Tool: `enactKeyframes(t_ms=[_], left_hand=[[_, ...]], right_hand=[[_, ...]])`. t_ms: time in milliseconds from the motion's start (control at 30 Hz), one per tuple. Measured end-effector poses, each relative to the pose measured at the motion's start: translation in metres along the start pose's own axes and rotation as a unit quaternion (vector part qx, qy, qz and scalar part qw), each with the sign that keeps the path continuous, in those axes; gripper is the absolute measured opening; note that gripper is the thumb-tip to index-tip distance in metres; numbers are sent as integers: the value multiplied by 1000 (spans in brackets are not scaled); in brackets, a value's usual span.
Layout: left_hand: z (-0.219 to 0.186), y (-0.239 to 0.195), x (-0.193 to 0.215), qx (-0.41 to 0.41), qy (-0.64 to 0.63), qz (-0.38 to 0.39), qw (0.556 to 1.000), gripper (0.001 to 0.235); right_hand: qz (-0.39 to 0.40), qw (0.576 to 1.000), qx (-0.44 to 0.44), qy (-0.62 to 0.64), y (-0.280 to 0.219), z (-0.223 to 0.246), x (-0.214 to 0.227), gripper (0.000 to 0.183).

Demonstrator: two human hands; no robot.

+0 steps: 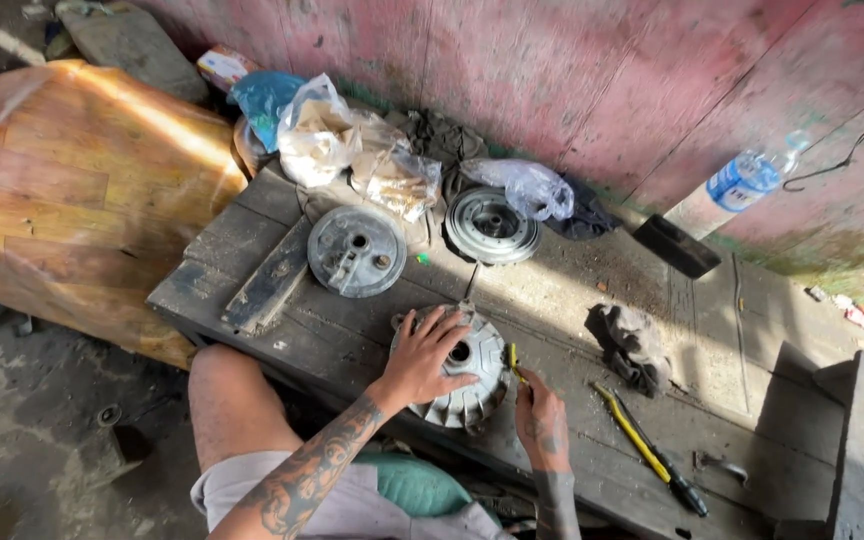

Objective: The person sits cross-legged on the ground and uses a yellow-handled tool to scrape and clean a circular metal mechanical part placed on a wooden workbench. They rotate the part to access different areas while other tools and parts lie nearby.

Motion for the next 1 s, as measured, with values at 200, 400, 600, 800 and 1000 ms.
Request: enactKeyframes(t_ms=[200, 400, 600, 800, 1000], left_hand=[[2, 3, 1, -5, 19, -7, 1000, 82], [1, 6, 5, 18, 7, 6, 1000, 83], [-19, 5, 28, 34, -29, 52, 998, 72], [-16, 6, 22, 51, -18, 76, 996, 76], [-15, 5, 22, 44, -12, 44, 998, 73]], right_hand=[[36, 996, -31, -73, 1, 13, 5, 36], [49, 999, -13, -17, 4, 41, 10, 37], [24, 986, -74, -145, 9, 40, -1, 39], [52, 980, -106, -159, 20, 9, -30, 40], [52, 985, -103, -130, 8, 54, -3, 39]])
Point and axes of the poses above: each hand's wrist, its own y-axis towards the middle knuckle, its own x-axis out of the back of the hand, z = x × y, the point moved 4 cm from there along y, towards the middle knuckle, and after that the axes turned 8 degrees about -y, right-handed, at the moved point
